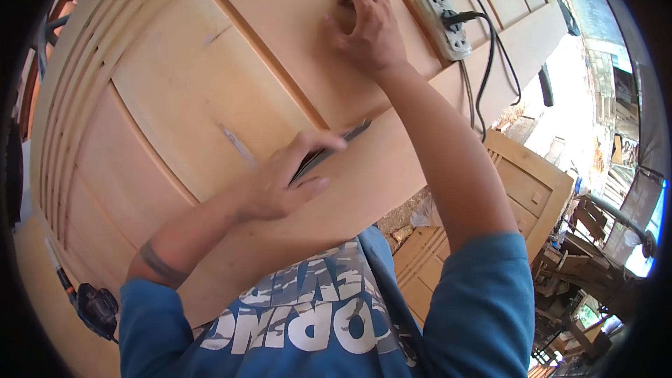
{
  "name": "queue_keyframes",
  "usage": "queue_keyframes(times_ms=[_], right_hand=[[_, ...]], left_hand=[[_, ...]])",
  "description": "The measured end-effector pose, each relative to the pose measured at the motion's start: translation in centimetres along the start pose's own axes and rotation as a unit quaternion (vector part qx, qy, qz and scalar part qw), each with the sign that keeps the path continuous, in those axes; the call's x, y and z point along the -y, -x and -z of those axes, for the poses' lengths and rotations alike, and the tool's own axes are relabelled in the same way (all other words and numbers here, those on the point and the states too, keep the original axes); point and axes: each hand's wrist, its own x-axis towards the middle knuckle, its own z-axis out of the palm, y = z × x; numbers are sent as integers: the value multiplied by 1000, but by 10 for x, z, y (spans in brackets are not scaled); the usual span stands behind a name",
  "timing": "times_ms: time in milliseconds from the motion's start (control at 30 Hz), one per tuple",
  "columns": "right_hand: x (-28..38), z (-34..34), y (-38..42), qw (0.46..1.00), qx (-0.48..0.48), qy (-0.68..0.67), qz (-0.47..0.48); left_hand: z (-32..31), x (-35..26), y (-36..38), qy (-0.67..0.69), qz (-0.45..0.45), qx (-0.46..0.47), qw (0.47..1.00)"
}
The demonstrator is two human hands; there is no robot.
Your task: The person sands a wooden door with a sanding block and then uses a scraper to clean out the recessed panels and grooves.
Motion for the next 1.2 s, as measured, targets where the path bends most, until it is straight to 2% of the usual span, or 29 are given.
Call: queue_keyframes(times_ms=[67, 133, 167, 200, 267, 300, 367, 467, 533, 600, 667, 700, 767, 867, 933, 1000, 1033, 1100, 1200], right_hand=[[0, -3, 1, 1000, 0, -14, -15], [-1, -5, -1, 1000, -9, 4, 15], [0, -2, 0, 999, -16, 18, 27], [9, 3, -2, 998, -10, 32, 47], [9, 0, 0, 999, -2, 23, 26], [10, 0, 0, 1000, -1, 21, 19], [8, 1, 2, 1000, -4, 17, 26], [7, 2, -3, 999, -13, 13, 31], [8, -2, -1, 1000, -5, 15, 24], [8, 2, 0, 999, 11, 37, 12], [3, 4, -3, 998, -25, 5, 50], [6, 3, -6, 996, -43, -14, 76], [16, 9, -5, 998, -19, -18, 61], [16, 8, -6, 998, -8, -43, 38], [18, 7, -4, 997, 4, -79, -5], [18, 6, -6, 999, -10, -29, 33], [16, 8, -6, 999, -19, 3, 50], [12, 6, -5, 997, -39, -25, 64], [15, 7, -6, 997, -37, -26, 64]], left_hand=[[11, -2, 44, -14, 44, 15, 999], [18, 3, 99, 10, 65, -8, 998], [16, 2, 101, 25, 83, -18, 996], [16, 0, 98, 40, 99, -27, 994], [10, -1, 82, 1, 100, -34, 994], [8, -2, 44, -56, 79, -20, 995], [0, -6, -6, -26, 63, -52, 996], [3, -5, 21, -55, 47, -48, 996], [14, 0, 81, -67, 95, -42, 992], [14, -11, 106, -23, 162, -62, 985], [7, -8, 101, -57, 156, -77, 983], [5, -7, 66, -119, 115, -85, 983], [-4, -4, 6, -85, 49, -108, 989], [-5, -8, 1, -26, 94, -83, 992], [3, -10, 48, -115, 101, -84, 985], [8, -16, 95, -68, 165, -102, 979], [9, -13, 93, -84, 172, -95, 977], [6, -16, 86, -111, 190, -93, 971], [-3, -9, 16, -91, 112, -103, 984]])
